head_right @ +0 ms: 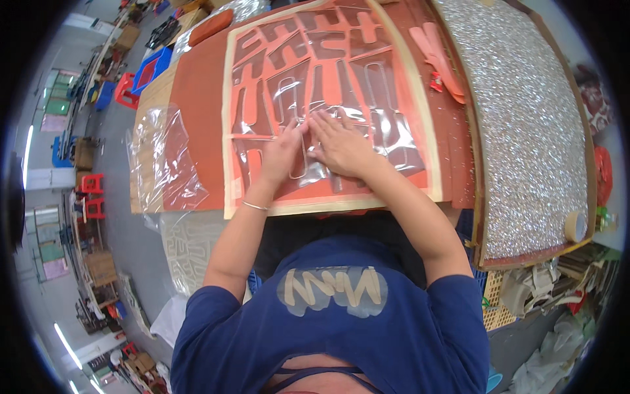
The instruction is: Applying protective film and tape to pre-cut shoe material pieces on a template.
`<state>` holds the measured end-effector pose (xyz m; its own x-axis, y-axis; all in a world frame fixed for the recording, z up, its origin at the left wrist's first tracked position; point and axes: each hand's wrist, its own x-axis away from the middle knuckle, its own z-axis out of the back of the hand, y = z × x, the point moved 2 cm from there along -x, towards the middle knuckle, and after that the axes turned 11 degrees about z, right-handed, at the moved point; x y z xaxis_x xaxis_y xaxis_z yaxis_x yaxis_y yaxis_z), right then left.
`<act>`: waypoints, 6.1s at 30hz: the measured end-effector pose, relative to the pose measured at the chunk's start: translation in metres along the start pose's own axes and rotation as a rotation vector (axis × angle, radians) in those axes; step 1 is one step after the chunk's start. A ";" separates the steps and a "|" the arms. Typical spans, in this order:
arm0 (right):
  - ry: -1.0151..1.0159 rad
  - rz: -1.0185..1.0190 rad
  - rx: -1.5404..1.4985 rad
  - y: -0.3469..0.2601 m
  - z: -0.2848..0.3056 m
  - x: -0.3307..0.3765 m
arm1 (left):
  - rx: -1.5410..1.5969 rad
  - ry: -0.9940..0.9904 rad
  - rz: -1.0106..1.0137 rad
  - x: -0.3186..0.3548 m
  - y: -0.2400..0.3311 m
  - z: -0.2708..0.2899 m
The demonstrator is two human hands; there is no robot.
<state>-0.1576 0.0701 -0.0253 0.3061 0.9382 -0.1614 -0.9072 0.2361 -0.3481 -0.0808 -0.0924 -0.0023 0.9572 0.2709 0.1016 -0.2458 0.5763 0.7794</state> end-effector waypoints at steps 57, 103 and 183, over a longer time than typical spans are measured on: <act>0.366 -0.373 0.573 0.048 0.120 0.214 | -0.628 0.250 -0.117 0.171 -0.068 0.041; 0.724 0.341 0.412 0.064 0.108 0.161 | 1.017 -1.093 0.699 0.141 -0.033 0.030; 0.390 -0.353 0.161 0.168 0.054 -0.017 | 0.360 -0.514 0.623 -0.020 0.087 -0.106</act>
<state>-0.3302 0.1077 -0.0315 0.6562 0.6388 -0.4017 -0.7534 0.5839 -0.3022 -0.1372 0.0337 -0.0018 0.6366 0.0244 0.7708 -0.7657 0.1384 0.6281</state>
